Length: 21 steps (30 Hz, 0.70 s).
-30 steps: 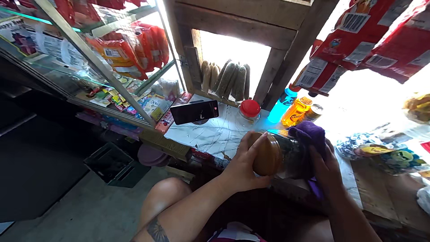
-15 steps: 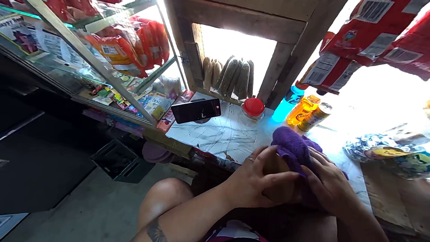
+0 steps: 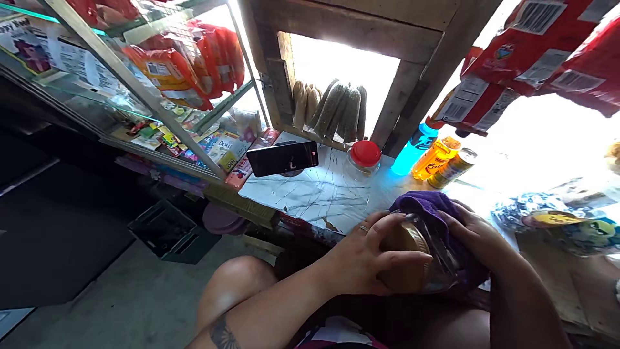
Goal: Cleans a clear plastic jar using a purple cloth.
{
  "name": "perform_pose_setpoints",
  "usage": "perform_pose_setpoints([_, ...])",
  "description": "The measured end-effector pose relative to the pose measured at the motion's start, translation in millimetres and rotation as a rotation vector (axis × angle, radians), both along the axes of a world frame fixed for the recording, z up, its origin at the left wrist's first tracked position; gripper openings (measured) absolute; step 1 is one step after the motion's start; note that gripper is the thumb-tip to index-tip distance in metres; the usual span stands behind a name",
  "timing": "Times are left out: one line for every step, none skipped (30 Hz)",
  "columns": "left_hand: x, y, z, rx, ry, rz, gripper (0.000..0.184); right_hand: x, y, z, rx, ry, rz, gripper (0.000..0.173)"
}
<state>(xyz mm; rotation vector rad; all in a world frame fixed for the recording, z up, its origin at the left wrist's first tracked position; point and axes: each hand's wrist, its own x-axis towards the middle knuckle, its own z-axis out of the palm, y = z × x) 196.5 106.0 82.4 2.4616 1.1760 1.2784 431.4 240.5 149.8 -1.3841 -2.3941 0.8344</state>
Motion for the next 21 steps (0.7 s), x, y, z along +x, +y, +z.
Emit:
perform_pose_setpoints([-0.6, 0.0, 0.1, -0.005, 0.002, 0.012, 0.085, 1.1, 1.4, 0.5, -0.075, 0.033, -0.045, 0.065])
perform_pose_setpoints([-1.3, 0.0, -0.4, -0.013, -0.002, 0.020, 0.087, 1.7, 1.9, 0.9, -0.149, 0.086, -0.098, 0.062])
perform_pose_setpoints([-1.9, 0.1, -1.3, -0.019, -0.008, 0.029, 0.091, 2.4, 2.5, -0.7, -0.207, 0.156, -0.143, 0.059])
perform_pose_setpoints([-2.3, 0.2, -2.6, -0.020, -0.014, 0.038, 0.097, 3.5, 3.8, -3.9, -0.264, 0.242, -0.167, 0.054])
perform_pose_setpoints([-2.2, 0.0, -3.8, -0.018, -0.013, 0.052, 0.104, 5.1, 5.4, -8.0, -0.327, 0.342, -0.180, 0.050])
perform_pose_setpoints([-2.0, -0.2, -4.8, -0.020, -0.011, 0.064, 0.109, 6.5, 6.6, -11.8, -0.387, 0.429, -0.195, 0.046])
perform_pose_setpoints([-1.8, -0.5, -5.4, -0.023, -0.018, 0.070, 0.111, 5.8, 5.3, -12.1, -0.445, 0.503, -0.231, 0.042])
perform_pose_setpoints([-1.7, -0.8, -5.6, -0.034, -0.030, 0.071, 0.111, 1.2, 0.6, -6.1, -0.494, 0.557, -0.291, 0.037])
perform_pose_setpoints([-1.6, -0.9, -6.0, -0.049, -0.049, 0.070, 0.111, -10.0, -8.5, 10.2, -0.536, 0.591, -0.379, 0.031])
perform_pose_setpoints([-1.5, -0.5, -6.7, -0.055, -0.065, 0.068, 0.110, -26.5, -19.1, 34.1, -0.571, 0.599, -0.476, 0.025])
perform_pose_setpoints([-1.3, 0.2, -7.9, -0.050, -0.079, 0.064, 0.108, -36.8, -25.1, 48.2, -0.585, 0.613, -0.538, 0.024])
perform_pose_setpoints([-0.9, 0.9, -8.7, -0.031, -0.091, 0.057, 0.106, -34.3, -24.4, 42.5, -0.572, 0.676, -0.523, 0.024])
perform_pose_setpoints([-0.2, 0.6, -8.6, -0.009, -0.100, 0.048, 0.104, -20.9, -16.7, 18.6, -0.534, 0.766, -0.440, 0.025])
perform_pose_setpoints([0.9, -0.7, -7.3, 0.017, -0.100, 0.043, 0.102, -8.1, -10.1, -2.4, -0.520, 0.875, -0.342, 0.027])
perform_pose_setpoints([2.0, -2.5, -4.9, 0.037, -0.097, 0.035, 0.100, 2.0, -5.5, -16.5, -0.524, 0.974, -0.267, 0.030])
perform_pose_setpoints([3.0, -4.3, -2.3, 0.052, -0.101, 0.023, 0.098, 5.8, -3.4, -22.1, -0.487, 1.007, -0.244, 0.031])
perform_pose_setpoints([3.7, -5.7, -0.3, 0.067, -0.108, 0.011, 0.094, 3.4, -3.1, -21.2, -0.421, 1.015, -0.278, 0.033])
perform_pose_setpoints([4.3, -6.7, 1.3, 0.083, -0.120, 0.004, 0.092, -3.9, -2.4, -16.0, -0.352, 0.990, -0.366, 0.034])
perform_pose_setpoints([4.6, -7.1, 2.5, 0.101, -0.139, -0.001, 0.090, -9.8, 1.3, -12.0, -0.297, 0.925, -0.447, 0.030])
perform_pose_setpoints([4.6, -7.2, 3.5, 0.120, -0.162, -0.004, 0.087, -14.9, 6.6, -8.9, -0.278, 0.843, -0.510, 0.026])
perform_pose_setpoints([4.6, -7.2, 4.8, 0.136, -0.186, -0.003, 0.085, -22.0, 15.4, -7.4, -0.304, 0.792, -0.594, 0.026])
